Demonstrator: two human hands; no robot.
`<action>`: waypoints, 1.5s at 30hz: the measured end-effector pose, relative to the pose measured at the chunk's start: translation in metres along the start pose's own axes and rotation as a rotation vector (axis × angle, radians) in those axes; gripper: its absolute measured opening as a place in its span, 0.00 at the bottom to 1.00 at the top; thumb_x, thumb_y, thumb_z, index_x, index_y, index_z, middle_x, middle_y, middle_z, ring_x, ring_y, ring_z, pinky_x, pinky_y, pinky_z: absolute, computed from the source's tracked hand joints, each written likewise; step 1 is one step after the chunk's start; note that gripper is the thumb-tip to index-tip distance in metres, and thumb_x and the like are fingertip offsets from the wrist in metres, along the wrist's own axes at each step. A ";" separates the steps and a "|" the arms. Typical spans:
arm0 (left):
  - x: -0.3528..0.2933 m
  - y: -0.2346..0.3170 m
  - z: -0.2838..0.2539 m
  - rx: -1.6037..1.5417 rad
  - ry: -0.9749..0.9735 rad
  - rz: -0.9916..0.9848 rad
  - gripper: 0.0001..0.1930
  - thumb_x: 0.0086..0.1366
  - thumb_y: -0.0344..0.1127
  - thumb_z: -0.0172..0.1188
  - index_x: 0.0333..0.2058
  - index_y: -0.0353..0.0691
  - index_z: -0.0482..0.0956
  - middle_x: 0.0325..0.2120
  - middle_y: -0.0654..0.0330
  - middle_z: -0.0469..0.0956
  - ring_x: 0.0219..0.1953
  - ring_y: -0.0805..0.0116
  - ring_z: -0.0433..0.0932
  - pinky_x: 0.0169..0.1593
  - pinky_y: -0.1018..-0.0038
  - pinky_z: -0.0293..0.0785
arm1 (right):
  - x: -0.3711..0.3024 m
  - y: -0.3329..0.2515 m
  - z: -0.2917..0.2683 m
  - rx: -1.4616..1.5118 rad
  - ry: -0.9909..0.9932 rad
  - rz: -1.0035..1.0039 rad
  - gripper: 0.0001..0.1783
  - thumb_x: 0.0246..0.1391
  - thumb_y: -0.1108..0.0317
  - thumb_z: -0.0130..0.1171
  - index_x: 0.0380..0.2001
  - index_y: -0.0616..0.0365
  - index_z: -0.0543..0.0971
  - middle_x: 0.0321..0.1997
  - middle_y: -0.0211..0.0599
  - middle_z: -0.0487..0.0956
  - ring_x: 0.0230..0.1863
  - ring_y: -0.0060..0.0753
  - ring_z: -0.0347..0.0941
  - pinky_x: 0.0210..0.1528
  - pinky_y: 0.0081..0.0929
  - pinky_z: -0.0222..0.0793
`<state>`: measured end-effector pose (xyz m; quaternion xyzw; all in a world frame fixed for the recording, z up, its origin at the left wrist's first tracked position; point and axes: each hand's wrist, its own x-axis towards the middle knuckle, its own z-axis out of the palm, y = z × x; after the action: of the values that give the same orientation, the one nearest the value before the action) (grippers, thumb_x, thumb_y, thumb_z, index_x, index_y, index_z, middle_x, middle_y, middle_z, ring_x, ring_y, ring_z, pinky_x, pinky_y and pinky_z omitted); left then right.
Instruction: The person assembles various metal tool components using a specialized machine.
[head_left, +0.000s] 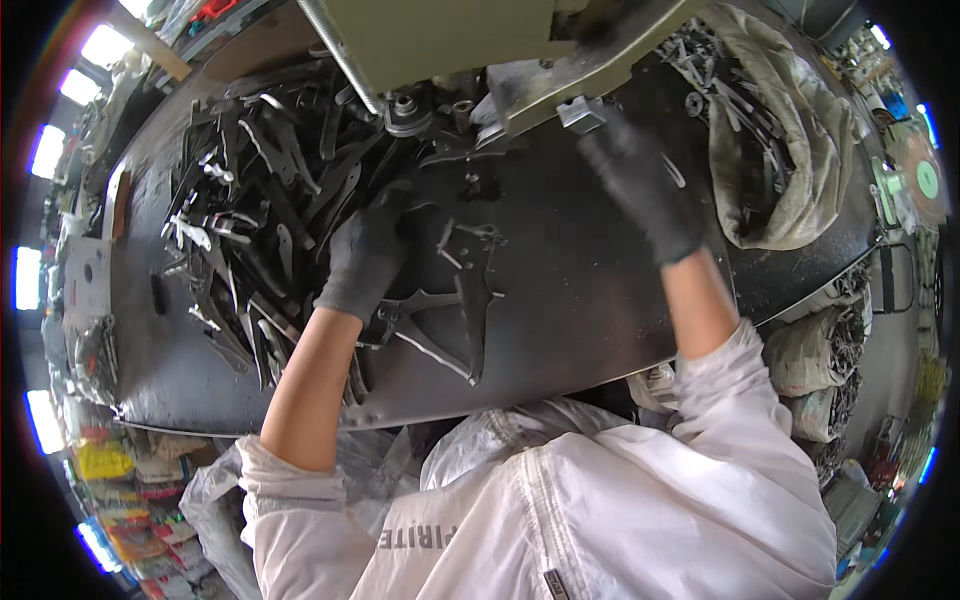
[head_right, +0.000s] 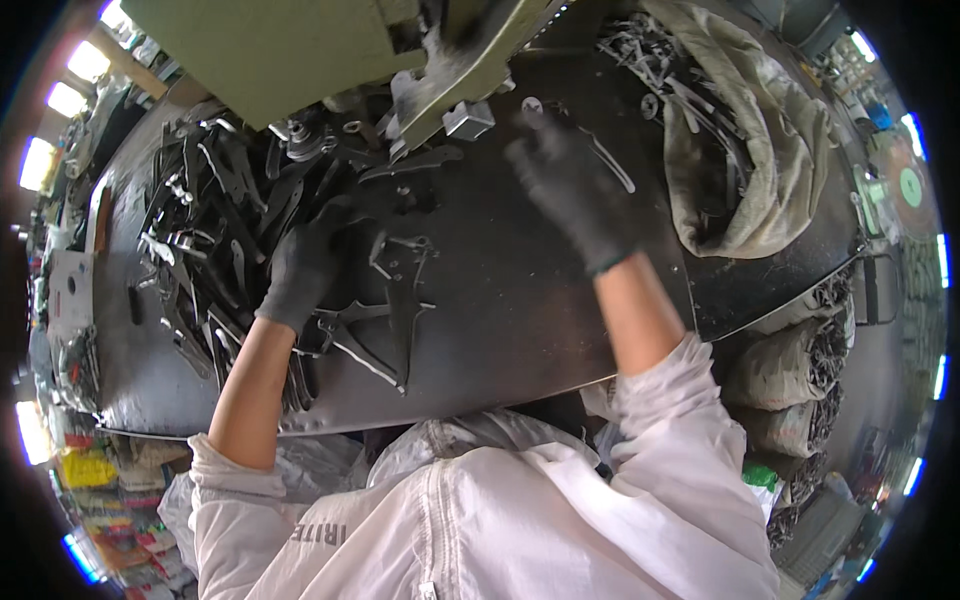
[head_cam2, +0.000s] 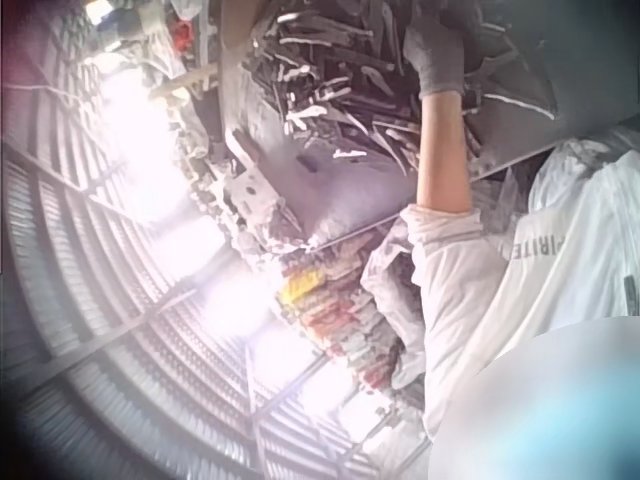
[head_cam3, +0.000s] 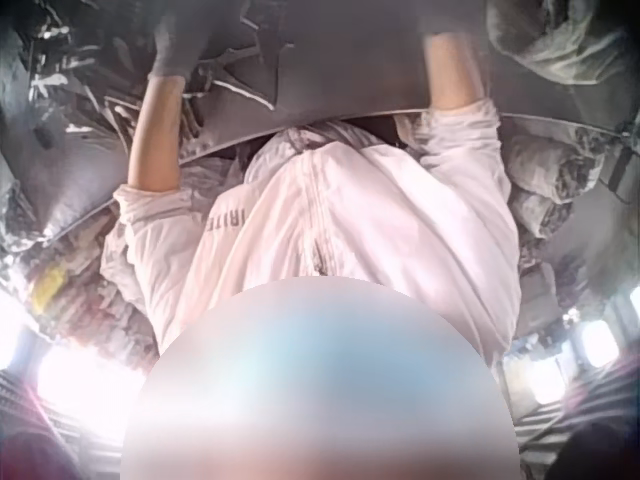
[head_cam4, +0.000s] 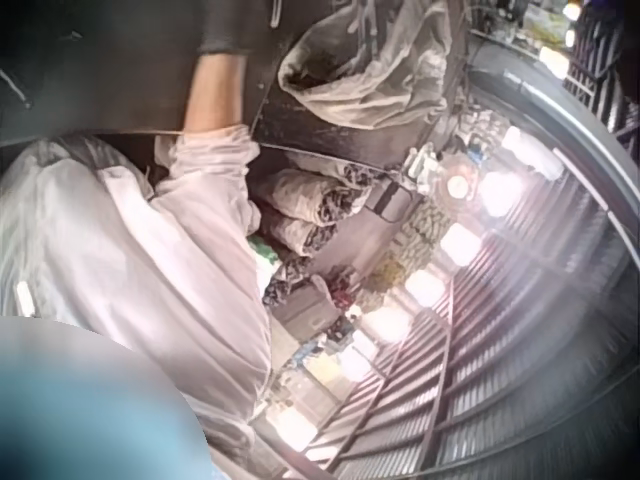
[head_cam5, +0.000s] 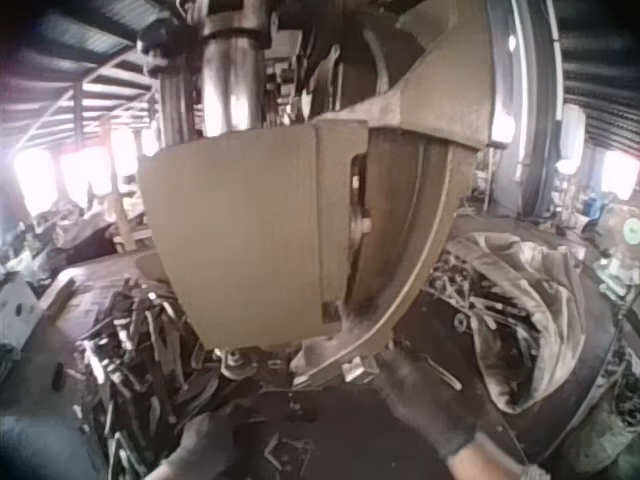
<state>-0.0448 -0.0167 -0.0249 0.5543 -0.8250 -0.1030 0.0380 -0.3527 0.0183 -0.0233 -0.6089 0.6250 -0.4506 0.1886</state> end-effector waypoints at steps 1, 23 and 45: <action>0.001 -0.003 -0.001 -0.106 0.037 0.030 0.17 0.59 0.39 0.52 0.48 0.48 0.71 0.32 0.49 0.78 0.35 0.52 0.78 0.36 0.63 0.75 | 0.012 0.021 -0.013 -0.443 0.143 -0.114 0.18 0.49 0.65 0.58 0.44 0.59 0.74 0.41 0.45 0.76 0.44 0.43 0.72 0.47 0.32 0.67; -0.031 0.031 -0.026 -1.868 -0.380 -0.033 0.22 0.62 0.26 0.50 0.56 0.39 0.61 0.35 0.55 0.74 0.34 0.65 0.77 0.34 0.70 0.78 | -0.072 -0.054 -0.004 0.622 -0.724 0.418 0.23 0.50 0.63 0.57 0.49 0.61 0.69 0.37 0.30 0.75 0.28 0.13 0.68 0.29 0.13 0.64; 0.009 0.031 -0.015 -1.145 -0.260 0.057 0.19 0.65 0.33 0.41 0.51 0.28 0.66 0.34 0.56 0.77 0.35 0.72 0.77 0.38 0.78 0.73 | -0.013 -0.067 0.051 0.660 -0.298 0.436 0.17 0.53 0.73 0.54 0.46 0.64 0.71 0.36 0.28 0.76 0.34 0.15 0.69 0.38 0.16 0.66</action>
<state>-0.0735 -0.0161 -0.0040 0.4061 -0.6505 -0.5983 0.2325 -0.2701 0.0228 -0.0006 -0.4277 0.5271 -0.4833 0.5528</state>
